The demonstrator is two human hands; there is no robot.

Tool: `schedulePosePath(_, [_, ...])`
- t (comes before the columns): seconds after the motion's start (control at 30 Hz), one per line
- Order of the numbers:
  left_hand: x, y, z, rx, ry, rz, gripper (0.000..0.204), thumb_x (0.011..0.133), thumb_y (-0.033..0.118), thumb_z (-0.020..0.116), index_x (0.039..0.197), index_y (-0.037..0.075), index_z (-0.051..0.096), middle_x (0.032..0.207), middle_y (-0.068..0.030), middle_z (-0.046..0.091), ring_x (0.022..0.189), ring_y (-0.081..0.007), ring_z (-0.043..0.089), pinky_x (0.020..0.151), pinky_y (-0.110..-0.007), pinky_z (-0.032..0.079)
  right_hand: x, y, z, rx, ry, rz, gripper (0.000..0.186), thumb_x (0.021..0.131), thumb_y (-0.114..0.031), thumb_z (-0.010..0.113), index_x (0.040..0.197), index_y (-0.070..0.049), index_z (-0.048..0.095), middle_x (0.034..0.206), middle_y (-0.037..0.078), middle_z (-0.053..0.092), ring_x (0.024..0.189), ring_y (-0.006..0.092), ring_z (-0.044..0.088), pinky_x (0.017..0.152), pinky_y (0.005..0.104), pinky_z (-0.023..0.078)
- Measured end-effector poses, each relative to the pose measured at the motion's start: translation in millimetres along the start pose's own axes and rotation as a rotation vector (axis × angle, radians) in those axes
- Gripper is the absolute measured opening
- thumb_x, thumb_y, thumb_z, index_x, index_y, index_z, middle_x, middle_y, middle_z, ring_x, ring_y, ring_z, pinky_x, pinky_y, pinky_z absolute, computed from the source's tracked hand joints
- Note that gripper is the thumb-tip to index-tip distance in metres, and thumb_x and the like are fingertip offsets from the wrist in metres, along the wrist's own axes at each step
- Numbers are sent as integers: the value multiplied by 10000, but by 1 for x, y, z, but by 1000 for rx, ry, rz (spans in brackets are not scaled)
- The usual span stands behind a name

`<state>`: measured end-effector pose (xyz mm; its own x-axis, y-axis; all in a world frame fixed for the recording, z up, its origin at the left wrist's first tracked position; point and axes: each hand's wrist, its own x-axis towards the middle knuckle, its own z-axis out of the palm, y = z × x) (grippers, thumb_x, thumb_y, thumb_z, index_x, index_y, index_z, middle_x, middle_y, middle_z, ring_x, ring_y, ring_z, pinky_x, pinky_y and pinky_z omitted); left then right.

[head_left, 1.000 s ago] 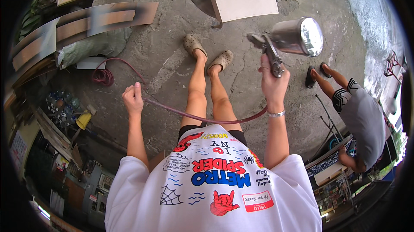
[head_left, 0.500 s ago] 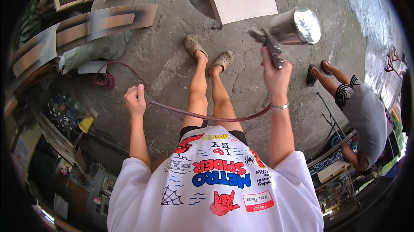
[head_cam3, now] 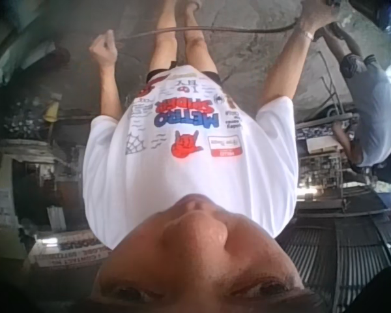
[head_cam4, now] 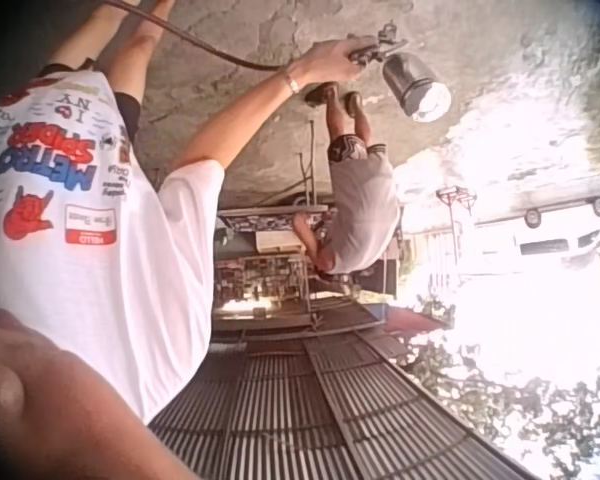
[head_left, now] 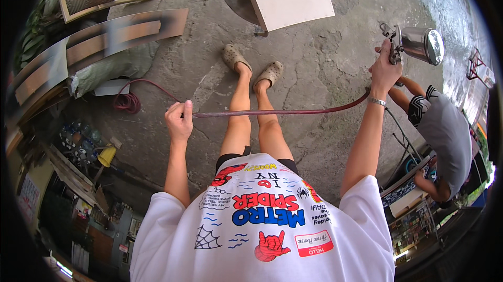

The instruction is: The person sits on the floor and uses a spray gun to apply paint to a wooden block placed on a stool. They repeatedly spray the block from different angles and occasionally adjust its position.

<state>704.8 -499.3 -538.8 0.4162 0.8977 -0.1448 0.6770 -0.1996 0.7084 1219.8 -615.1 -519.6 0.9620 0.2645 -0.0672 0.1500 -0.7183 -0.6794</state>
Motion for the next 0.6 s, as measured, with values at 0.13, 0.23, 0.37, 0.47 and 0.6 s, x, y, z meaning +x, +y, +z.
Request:
schedulePosePath(0.13, [1,-19,-12,9,41,-25,436,1006,157,624,632,-26,492,560,-145,449,502,-286,438,533,-419,333,-29,0,4,34,-231,13,416,990,-410,706,880,-11,754,653,32,683,512,72,560,470,282,406])
schedulePosePath(0.23, [3,-28,-24,23,59,-10,441,1011,153,614,627,-25,488,552,-149,431,491,-285,429,527,-419,324,-69,-11,13,13,-377,-40,423,986,-394,716,827,-4,751,606,29,663,552,88,596,519,301,437])
schedulePosePath(0.37, [6,-45,-43,49,84,2,452,1018,141,594,619,-23,459,543,-153,401,490,-300,417,525,-427,312,-117,-41,24,53,-465,-80,350,962,-312,756,821,8,731,565,32,619,518,101,552,505,312,421])
schedulePosePath(0.47, [7,-52,-53,55,83,-11,454,1022,137,579,616,-25,453,544,-156,403,494,-315,417,528,-436,310,-144,-68,24,73,-577,-59,299,937,-252,780,848,26,715,581,65,614,503,126,516,505,329,417])
schedulePosePath(0.6, [11,-51,-64,53,63,-35,460,1023,142,571,613,-28,452,544,-154,412,505,-323,425,536,-441,316,-168,-87,20,193,-739,-129,265,912,-200,792,896,48,699,653,135,629,517,169,507,521,355,430])
